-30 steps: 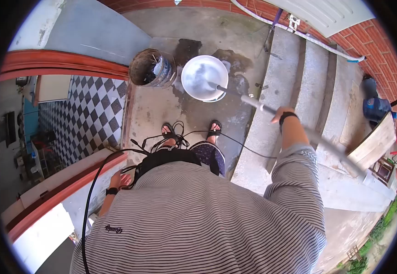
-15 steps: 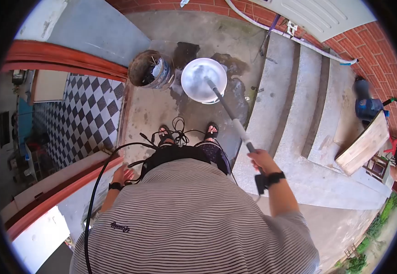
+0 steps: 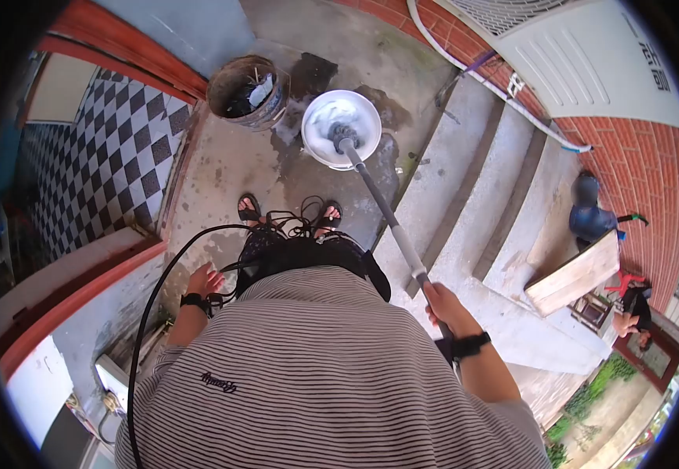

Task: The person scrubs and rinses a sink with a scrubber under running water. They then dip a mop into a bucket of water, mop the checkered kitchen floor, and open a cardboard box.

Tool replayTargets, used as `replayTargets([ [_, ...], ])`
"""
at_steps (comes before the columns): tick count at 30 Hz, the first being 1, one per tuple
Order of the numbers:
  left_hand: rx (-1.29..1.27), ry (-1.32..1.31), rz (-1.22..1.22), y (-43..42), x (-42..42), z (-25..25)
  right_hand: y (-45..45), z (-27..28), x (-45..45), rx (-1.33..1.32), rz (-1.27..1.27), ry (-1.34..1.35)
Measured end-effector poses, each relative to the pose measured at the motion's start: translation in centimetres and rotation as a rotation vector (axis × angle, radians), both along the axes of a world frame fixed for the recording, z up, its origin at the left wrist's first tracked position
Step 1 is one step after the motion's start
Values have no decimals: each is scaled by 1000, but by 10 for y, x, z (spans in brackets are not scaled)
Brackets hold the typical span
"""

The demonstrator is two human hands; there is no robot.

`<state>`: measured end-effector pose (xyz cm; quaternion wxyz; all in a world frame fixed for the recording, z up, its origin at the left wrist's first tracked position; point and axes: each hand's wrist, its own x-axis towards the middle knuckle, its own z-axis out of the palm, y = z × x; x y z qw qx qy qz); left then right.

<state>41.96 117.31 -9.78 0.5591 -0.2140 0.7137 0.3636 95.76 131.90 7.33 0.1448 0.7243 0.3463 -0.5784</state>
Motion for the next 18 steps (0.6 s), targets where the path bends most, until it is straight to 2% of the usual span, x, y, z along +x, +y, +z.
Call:
replayTargets([
  [7,-17,95,88,-41,-4,27,85,-102,-33,20,310,-17],
  [11,-98,37,158,-86,-14,-10,127,-144,-65,98,362,-59],
  [13,-135,-3,67,-91,-18,-18,129,-139,-69,88,430,-55],
  [14,-135,28,27,-78,-12,-5,125,-121,-66,30,272,-4],
  [15,-134,21,25,-70,-12,-9,121,-97,-63,-25,115,44],
  [17,-51,31,109,-56,-11,-20,108,-31,-53,-94,83,27],
  [18,59,70,75,-42,-13,-12,96,-3,-50,-111,7,16],
])
